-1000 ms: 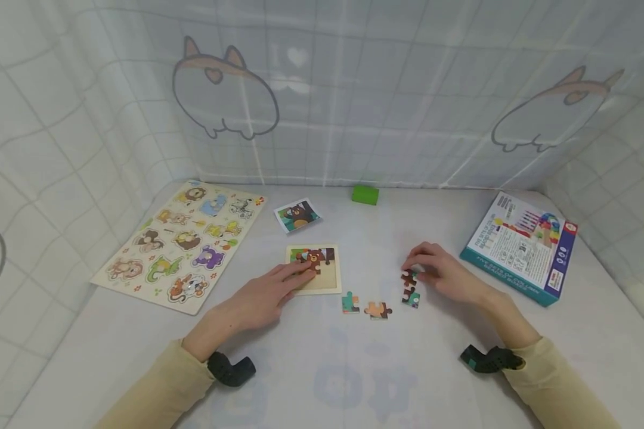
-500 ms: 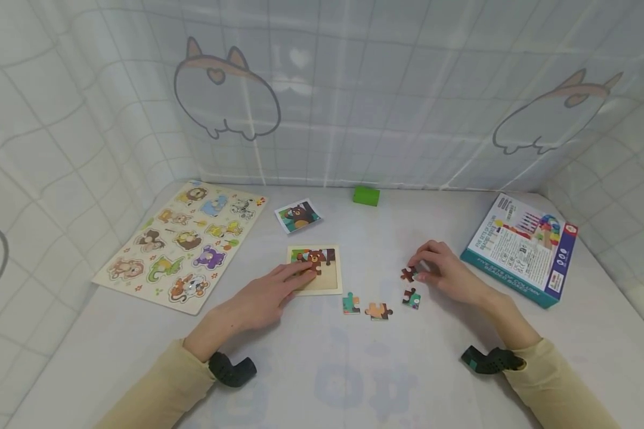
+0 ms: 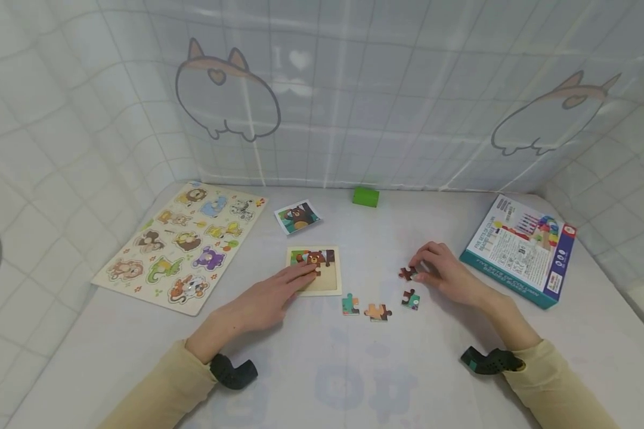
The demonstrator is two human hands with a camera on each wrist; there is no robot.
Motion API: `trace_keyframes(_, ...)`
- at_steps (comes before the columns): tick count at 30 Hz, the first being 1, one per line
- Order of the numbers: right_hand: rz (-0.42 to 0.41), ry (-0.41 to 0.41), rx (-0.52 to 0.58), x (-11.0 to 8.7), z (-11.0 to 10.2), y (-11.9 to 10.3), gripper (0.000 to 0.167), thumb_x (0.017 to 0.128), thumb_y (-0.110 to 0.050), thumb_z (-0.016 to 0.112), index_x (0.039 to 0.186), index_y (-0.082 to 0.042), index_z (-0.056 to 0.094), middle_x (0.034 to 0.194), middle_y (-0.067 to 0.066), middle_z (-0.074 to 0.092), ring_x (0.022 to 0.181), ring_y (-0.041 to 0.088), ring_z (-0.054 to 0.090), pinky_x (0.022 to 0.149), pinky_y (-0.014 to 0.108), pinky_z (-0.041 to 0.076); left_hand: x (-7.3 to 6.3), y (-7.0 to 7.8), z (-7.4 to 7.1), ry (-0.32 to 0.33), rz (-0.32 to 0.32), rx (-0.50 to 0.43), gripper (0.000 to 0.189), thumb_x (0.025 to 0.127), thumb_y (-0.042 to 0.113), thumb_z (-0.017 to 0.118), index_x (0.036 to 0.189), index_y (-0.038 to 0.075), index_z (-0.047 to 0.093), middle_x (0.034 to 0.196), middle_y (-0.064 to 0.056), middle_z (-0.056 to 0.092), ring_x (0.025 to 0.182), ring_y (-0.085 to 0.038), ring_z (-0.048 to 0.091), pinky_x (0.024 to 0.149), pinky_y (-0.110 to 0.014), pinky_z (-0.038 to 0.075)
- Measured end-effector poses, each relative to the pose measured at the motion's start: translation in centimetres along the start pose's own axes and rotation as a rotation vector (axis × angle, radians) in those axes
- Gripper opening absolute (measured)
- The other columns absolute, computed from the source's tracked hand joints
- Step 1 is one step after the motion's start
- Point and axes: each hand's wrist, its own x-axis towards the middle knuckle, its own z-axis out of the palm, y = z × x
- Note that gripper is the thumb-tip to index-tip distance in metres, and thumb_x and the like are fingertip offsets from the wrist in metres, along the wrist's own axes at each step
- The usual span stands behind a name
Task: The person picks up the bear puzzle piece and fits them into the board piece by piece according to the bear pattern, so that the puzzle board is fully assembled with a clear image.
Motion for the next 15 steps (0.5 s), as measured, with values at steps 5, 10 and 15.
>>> trace_keyframes(5,0.002,-0.001,-0.014,0.0,0.0,-0.4,0.018,0.094,-0.008,0.069,0.111,-0.007,0.062,0.112,0.002,0.06,0.111,0.022,0.048,0.095,0.03,0.04,0.2,0.1,-0.1,-0.01,-0.023,-0.014,0.051,0.104,0.01,0.048,0.154,0.01,0.039,0.164,-0.004,0.029,0.15,-0.027,0.03,0.118,-0.048,0.035)
trace_keyframes(10,-0.012,0.016,-0.015,0.4,-0.2,-1.3,0.021,0.096,-0.004,0.064,0.116,-0.002,0.056,0.113,0.006,0.06,0.111,0.023,0.049,0.094,0.029,0.041,0.6,0.3,-0.4,-0.025,-0.061,-0.005,0.051,0.104,0.016,0.052,0.154,0.014,0.04,0.162,-0.004,0.033,0.148,-0.027,0.034,0.118,-0.048,0.036)
trace_keyframes(15,-0.032,0.032,0.014,1.3,0.0,-2.6,0.024,0.096,-0.001,0.063,0.117,0.001,0.052,0.114,0.01,0.058,0.109,0.028,0.047,0.092,0.038,0.041,0.9,0.4,-0.6,-0.037,-0.066,0.027,0.051,0.104,0.018,0.054,0.153,0.016,0.042,0.16,-0.005,0.036,0.147,-0.028,0.035,0.118,-0.048,0.036)
